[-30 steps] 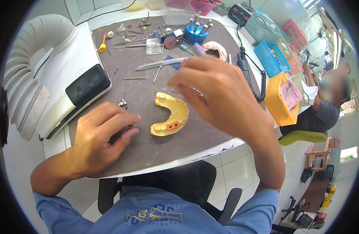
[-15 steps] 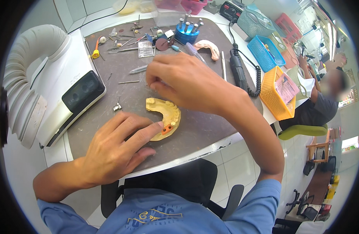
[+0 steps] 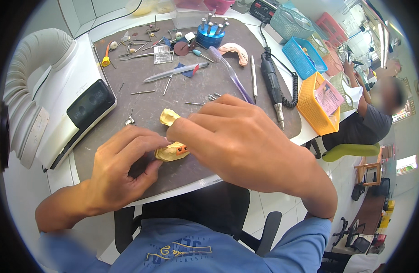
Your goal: The person uses a rotary tool to grind a small metal component, then places it into a yellow dental cast. They then handle a blue and orange dental impression tray, insert a small metal pin into it, and finally mix a white paste in a small container using a wooden stick.
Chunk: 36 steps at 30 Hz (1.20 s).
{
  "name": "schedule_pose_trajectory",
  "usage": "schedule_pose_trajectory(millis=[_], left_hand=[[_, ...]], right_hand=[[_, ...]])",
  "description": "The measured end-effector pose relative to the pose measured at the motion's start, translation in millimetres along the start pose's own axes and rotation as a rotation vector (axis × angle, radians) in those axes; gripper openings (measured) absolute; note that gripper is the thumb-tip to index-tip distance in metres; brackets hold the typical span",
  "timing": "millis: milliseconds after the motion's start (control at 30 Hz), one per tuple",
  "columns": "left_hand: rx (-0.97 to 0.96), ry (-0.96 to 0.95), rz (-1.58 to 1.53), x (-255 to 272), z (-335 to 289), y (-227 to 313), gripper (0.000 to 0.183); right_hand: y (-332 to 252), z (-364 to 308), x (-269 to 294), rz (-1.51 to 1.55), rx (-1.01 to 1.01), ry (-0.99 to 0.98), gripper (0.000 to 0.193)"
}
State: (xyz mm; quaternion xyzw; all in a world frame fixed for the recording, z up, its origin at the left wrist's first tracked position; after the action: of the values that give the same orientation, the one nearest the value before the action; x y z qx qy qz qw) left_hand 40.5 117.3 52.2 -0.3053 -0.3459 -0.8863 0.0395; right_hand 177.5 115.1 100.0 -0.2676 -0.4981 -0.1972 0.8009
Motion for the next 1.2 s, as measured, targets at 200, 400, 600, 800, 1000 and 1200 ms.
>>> schedule_pose_trajectory(millis=[200,400,600,800,1000,1200], left_hand=[[-0.049,0.009,0.033,2.4,0.7,4.5,0.039],[-0.071,0.026,0.056,3.7,0.2,5.9,0.037],[-0.067,0.03,0.055,5.1,0.6,6.0,0.036],[-0.041,0.005,0.046,4.9,0.5,4.2,0.037],[0.023,-0.039,-0.007,2.3,-0.3,1.0,0.04],[0.1,-0.126,-0.053,-3.6,-2.4,-3.6,0.044]], right_hand=[[-13.2,4.2,-4.5,-0.126,0.084,-0.068,0.031],[-27.0,9.1,-11.1,-0.259,0.128,-0.209,0.036],[-28.7,9.8,-14.4,-0.286,0.128,-0.287,0.045],[-25.9,7.2,-14.9,-0.297,0.146,-0.239,0.054],[15.6,0.9,29.4,-0.199,-0.079,0.027,0.033],[66.9,-23.8,3.0,-0.172,-0.303,-0.082,0.018]])
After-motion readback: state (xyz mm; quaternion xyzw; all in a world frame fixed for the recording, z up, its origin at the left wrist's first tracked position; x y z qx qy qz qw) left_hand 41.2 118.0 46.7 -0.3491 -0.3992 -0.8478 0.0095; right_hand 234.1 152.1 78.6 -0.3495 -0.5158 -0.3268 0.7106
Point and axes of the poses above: each hand's wrist, its own z-axis towards the middle knuckle, its own x-axis out of the back of the hand, y = z × x, the point moved 8 cm from there along z, towards the middle knuckle, and after that the axes turned 3 degrees about y, right-handed, at the moved point
